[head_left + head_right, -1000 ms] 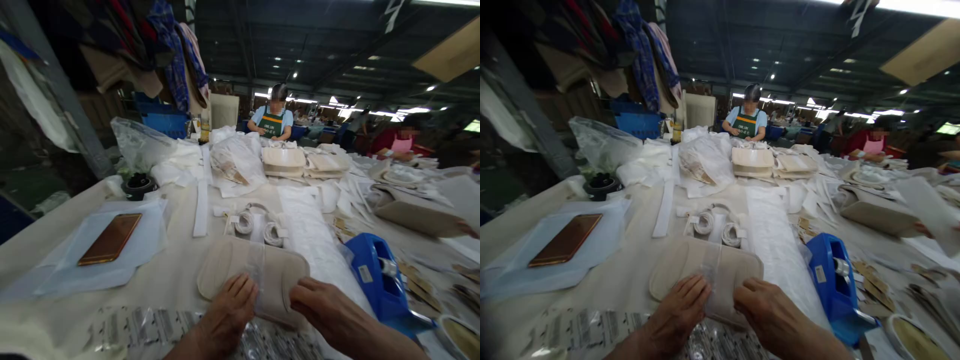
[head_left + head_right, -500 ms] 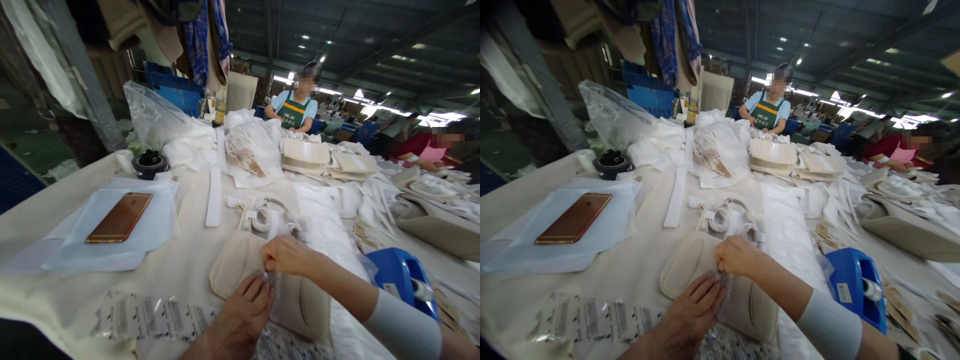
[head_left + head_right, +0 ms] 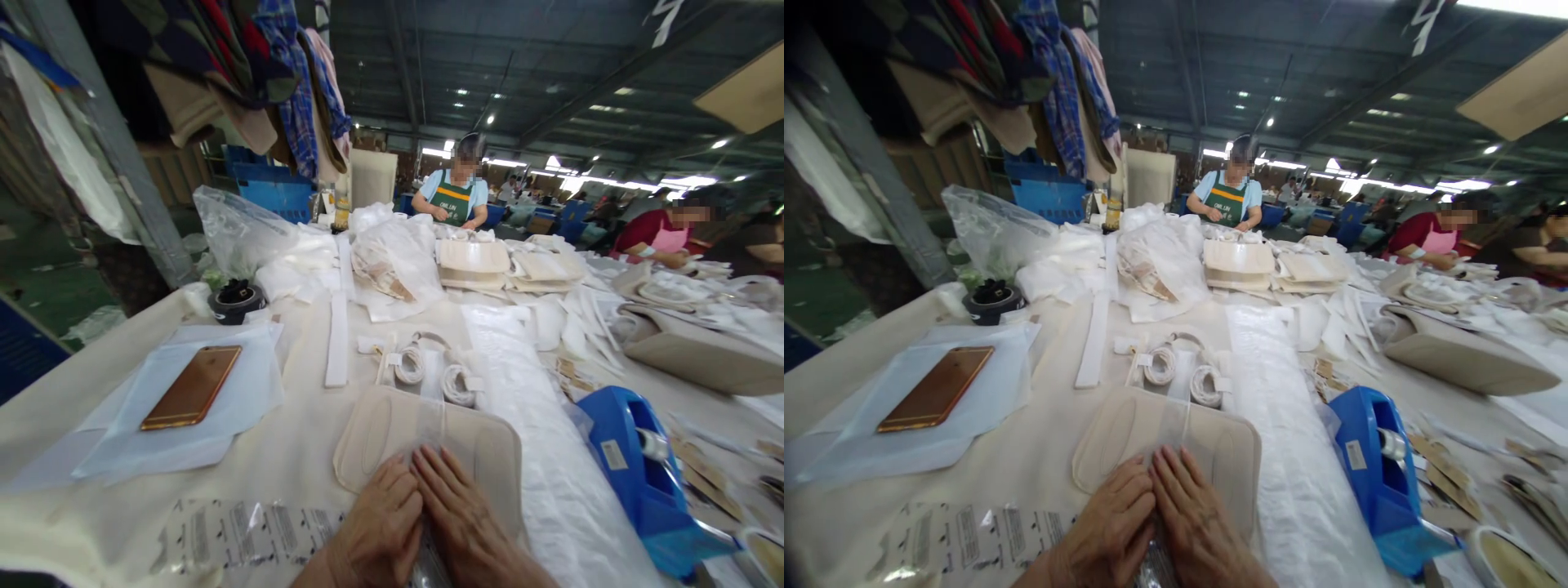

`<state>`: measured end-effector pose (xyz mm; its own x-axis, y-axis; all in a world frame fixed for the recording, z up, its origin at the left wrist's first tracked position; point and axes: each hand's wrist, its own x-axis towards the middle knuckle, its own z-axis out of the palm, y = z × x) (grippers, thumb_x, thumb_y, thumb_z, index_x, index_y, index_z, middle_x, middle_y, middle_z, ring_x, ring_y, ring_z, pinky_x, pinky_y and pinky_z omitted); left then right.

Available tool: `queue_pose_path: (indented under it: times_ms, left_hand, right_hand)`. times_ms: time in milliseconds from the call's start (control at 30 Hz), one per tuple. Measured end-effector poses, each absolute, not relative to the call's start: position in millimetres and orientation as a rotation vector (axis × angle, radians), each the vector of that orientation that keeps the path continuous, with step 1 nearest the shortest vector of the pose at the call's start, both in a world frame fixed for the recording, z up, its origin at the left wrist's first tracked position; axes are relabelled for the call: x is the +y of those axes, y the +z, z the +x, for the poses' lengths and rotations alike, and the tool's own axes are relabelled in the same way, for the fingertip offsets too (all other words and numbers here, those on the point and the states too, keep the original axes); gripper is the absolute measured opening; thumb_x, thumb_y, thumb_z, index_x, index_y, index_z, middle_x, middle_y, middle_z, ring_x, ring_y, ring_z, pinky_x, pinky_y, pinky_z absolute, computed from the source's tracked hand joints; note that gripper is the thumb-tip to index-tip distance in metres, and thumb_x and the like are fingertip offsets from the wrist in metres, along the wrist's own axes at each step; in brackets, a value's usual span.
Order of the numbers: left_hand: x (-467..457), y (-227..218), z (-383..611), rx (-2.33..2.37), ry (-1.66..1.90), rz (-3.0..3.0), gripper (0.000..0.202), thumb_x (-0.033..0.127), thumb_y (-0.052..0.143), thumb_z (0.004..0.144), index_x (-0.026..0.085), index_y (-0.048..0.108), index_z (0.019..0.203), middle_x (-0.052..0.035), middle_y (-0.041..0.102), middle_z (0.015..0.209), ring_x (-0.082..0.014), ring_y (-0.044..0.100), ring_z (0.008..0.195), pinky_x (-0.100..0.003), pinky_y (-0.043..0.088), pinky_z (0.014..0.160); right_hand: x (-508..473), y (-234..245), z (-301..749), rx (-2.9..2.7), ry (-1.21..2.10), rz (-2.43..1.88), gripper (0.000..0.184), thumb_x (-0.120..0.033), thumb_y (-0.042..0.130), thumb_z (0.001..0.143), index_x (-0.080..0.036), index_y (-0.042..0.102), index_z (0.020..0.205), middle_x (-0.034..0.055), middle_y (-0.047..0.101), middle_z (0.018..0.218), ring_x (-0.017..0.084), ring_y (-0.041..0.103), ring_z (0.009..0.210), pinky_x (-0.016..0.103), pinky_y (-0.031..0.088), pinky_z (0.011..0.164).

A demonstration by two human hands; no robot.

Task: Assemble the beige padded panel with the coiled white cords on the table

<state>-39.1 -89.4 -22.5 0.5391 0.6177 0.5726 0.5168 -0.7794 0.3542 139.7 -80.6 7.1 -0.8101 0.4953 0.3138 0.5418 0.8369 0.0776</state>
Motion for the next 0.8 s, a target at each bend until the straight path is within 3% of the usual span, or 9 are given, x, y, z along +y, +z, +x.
queue_pose_path:
  times_ms: [67, 133, 200, 300, 400, 467, 533, 633, 800]
  left_hand:
    - [-92, -14, -43, 0.947, 1.089, 2.536, 0.016, 0.01, 0.047, 0.074, 0.016, 0.053, 0.087, -0.0072, 0.06, 0.09, -0.0186, 0.055, 0.092, -0.04, 0.043, 0.102]
    - [-92, -9, -49, 0.969, 1.152, 2.467, 0.012, 0.011, 0.047, 0.075, 0.018, 0.052, 0.083, -0.0051, 0.059, 0.085, -0.0166, 0.056, 0.088, -0.034, 0.049, 0.093]
    - [-87, -10, -58, 1.116, 1.327, 2.445, 0.01, 0.012, 0.048, 0.079, 0.019, 0.053, 0.083, -0.0047, 0.06, 0.086, -0.0164, 0.057, 0.09, -0.032, 0.051, 0.088]
    - [-66, -16, -73, 1.598, 1.545, 2.234, 0.023, 0.025, 0.052, 0.082, 0.017, 0.055, 0.103, -0.0112, 0.062, 0.105, -0.0229, 0.057, 0.103, -0.042, 0.051, 0.09]
    - [-46, -18, -84, 1.892, 1.233, 1.824, 0.047, 0.037, 0.05, 0.079, 0.01, 0.051, 0.118, -0.0176, 0.061, 0.117, -0.0277, 0.059, 0.107, -0.045, 0.051, 0.091]
    - [-44, -17, -89, 1.916, 1.061, 1.733, 0.05, 0.038, 0.05, 0.077, 0.009, 0.052, 0.118, -0.0173, 0.062, 0.117, -0.0278, 0.062, 0.104, -0.042, 0.052, 0.09]
    - [-51, -19, -97, 1.93, 1.005, 1.761, 0.05, 0.039, 0.05, 0.077, 0.01, 0.054, 0.117, -0.0159, 0.064, 0.114, -0.028, 0.063, 0.102, -0.041, 0.052, 0.089]
    - [-71, -33, -111, 1.903, 0.974, 1.839, 0.048, 0.041, 0.05, 0.08, 0.01, 0.055, 0.117, -0.0145, 0.064, 0.114, -0.0283, 0.062, 0.104, -0.041, 0.053, 0.088]
    - [-85, -72, -119, 1.941, 1.296, 2.031, 0.042, 0.027, 0.039, 0.091, 0.015, 0.041, 0.131, -0.0135, 0.066, 0.111, -0.0242, 0.067, 0.094, -0.035, 0.06, 0.073]
  right_hand:
    - [-95, -2, 142, -2.746, -0.108, -0.757, 0.046, -0.012, 0.045, 0.08, -0.011, 0.05, 0.126, 0.0132, 0.056, 0.129, 0.026, 0.047, 0.124, 0.046, 0.043, 0.101]
    - [-104, -5, 151, -2.621, 0.059, -0.753, 0.034, -0.012, 0.047, 0.081, -0.022, 0.061, 0.111, 0.0039, 0.069, 0.109, 0.02, 0.06, 0.109, 0.044, 0.039, 0.105]
    - [-109, -5, 166, -2.358, 0.104, -0.888, 0.031, -0.013, 0.049, 0.082, -0.028, 0.063, 0.105, -0.0003, 0.071, 0.1, 0.018, 0.063, 0.102, 0.041, 0.039, 0.106]
    - [-107, -7, 188, -1.782, 0.099, -1.334, 0.037, -0.028, 0.05, 0.086, -0.026, 0.053, 0.123, 0.0074, 0.058, 0.126, 0.025, 0.052, 0.118, 0.045, 0.042, 0.102]
    - [-98, -18, 197, -1.346, 0.397, -1.658, 0.055, -0.046, 0.045, 0.087, -0.018, 0.042, 0.134, 0.0127, 0.048, 0.136, 0.03, 0.047, 0.123, 0.05, 0.044, 0.099]
    - [-94, -33, 197, -1.284, 0.546, -1.705, 0.062, -0.052, 0.044, 0.085, -0.016, 0.038, 0.136, 0.0138, 0.047, 0.137, 0.029, 0.045, 0.125, 0.049, 0.04, 0.103]
    - [-94, -50, 198, -1.315, 0.581, -1.694, 0.064, -0.052, 0.045, 0.085, -0.016, 0.037, 0.137, 0.0138, 0.044, 0.14, 0.028, 0.041, 0.128, 0.046, 0.035, 0.108]
    - [-99, -66, 201, -1.406, 0.593, -1.66, 0.06, -0.052, 0.046, 0.085, -0.018, 0.04, 0.134, 0.0124, 0.047, 0.137, 0.027, 0.044, 0.126, 0.044, 0.04, 0.105]
    - [-118, -27, 199, -1.561, 0.164, -1.452, 0.043, -0.039, 0.047, 0.088, -0.023, 0.048, 0.128, 0.0137, 0.056, 0.126, 0.03, 0.053, 0.118, 0.048, 0.047, 0.097]
